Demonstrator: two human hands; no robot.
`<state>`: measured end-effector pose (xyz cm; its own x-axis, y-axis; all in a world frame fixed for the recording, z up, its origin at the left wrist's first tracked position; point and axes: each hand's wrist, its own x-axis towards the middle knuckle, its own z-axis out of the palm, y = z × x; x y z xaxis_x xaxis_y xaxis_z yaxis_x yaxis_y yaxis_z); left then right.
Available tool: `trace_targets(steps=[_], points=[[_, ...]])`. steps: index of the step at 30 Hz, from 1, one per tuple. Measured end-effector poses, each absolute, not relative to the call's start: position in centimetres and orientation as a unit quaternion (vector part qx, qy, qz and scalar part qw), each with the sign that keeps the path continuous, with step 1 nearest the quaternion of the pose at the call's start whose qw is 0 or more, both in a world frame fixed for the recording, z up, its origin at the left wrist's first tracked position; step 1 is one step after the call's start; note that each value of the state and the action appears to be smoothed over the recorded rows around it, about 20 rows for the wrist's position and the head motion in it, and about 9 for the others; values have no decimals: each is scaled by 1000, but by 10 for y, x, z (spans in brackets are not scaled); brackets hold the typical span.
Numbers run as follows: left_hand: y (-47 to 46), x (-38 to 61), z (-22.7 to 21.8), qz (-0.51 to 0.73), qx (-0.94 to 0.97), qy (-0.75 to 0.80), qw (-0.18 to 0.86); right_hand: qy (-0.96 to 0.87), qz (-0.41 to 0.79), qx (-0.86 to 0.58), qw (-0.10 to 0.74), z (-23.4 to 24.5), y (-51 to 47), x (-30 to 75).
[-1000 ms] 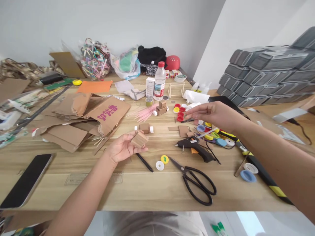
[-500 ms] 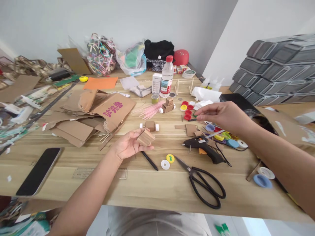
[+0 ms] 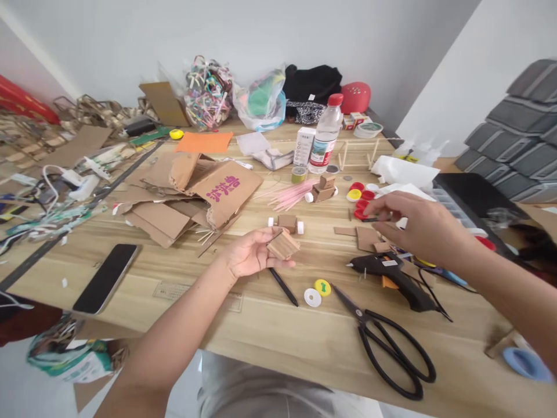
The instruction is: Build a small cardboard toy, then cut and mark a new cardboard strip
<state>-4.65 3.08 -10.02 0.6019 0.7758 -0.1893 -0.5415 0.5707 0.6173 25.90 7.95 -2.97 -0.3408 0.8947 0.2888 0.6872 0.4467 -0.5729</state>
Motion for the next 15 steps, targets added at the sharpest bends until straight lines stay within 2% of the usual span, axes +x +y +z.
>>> trace_targets(steps=[5,11,15], points=[[31,-45,-102,383,248,233,859,-830,142,-459,284,-33,60,243],[32,-44,-104,372,255,240,860,-900,87,-288,315,-43,46,215],[31,-41,-103,365,273,241,857,-925,78,-234,288,-48,39,197]])
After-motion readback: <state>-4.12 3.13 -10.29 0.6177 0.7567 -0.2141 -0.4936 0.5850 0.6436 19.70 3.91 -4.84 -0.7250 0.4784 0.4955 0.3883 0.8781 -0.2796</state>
